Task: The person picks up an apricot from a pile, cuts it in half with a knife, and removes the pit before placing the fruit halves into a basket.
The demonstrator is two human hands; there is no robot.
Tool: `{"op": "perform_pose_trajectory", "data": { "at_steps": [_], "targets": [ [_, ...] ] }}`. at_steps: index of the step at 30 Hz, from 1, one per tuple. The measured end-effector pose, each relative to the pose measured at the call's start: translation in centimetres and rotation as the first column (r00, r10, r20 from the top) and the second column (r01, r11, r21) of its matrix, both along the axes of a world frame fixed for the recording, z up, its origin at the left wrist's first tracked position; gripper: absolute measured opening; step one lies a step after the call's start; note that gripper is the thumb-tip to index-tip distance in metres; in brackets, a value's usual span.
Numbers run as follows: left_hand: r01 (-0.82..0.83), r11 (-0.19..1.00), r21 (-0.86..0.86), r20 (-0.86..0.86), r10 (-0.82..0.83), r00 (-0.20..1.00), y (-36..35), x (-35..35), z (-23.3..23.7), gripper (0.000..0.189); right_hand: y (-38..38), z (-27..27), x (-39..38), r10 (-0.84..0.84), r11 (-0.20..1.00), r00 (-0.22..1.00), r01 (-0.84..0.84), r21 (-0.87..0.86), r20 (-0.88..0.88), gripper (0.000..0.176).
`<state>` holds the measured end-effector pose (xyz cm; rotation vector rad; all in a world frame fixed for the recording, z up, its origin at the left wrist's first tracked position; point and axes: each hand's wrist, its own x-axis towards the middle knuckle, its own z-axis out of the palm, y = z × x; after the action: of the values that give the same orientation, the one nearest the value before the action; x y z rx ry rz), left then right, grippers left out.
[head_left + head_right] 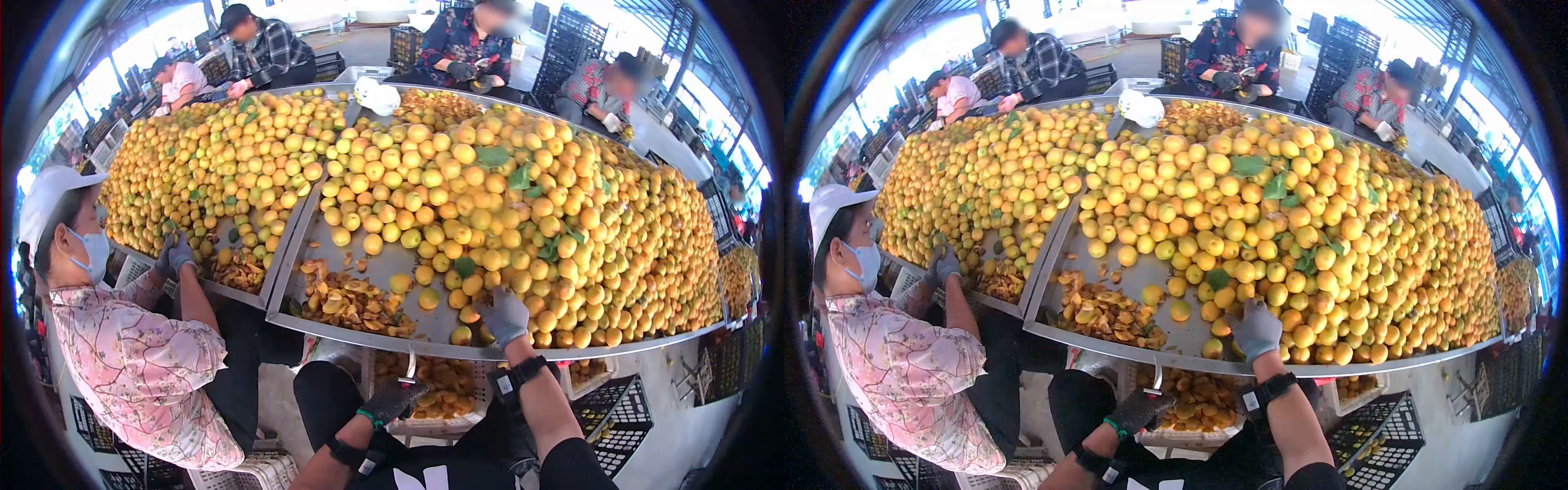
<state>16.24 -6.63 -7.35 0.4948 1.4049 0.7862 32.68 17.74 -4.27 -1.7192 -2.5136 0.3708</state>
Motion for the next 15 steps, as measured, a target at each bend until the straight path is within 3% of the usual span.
{"op": "perform_pose_trajectory", "data": {
  "at_steps": [2, 6, 12, 15],
  "targets": [
    [0.108, 0.994, 0.027, -0.078, -0.105, 0.991, 0.0, 0.1, -2.3, 0.034, -0.1, -0.2, -0.1, 0.063, 0.998, 0.998, -0.063, 0.029, 0.015, 0.052],
    [0.15, 0.988, -0.038, -0.138, -0.154, 0.978, 0.5, 0.2, -0.9, 0.032, -1.2, -0.5, -0.5, 0.141, 0.974, 0.988, -0.149, 0.173, 0.059, 0.05],
    [0.053, 0.998, 0.036, -0.073, -0.05, 0.996, 0.1, 0.3, 0.4, 0.032, -1.7, -0.7, -1.8, 0.072, 0.997, 0.996, -0.071, 0.027, -0.051, 0.055],
    [0.058, 0.998, 0.036, -0.026, -0.057, 0.998, -0.1, 0.4, 1.0, 0.031, -2.5, 0.1, -1.7, 0.216, 0.976, 0.974, -0.217, 0.011, 0.071, 0.056]
  ]
}}
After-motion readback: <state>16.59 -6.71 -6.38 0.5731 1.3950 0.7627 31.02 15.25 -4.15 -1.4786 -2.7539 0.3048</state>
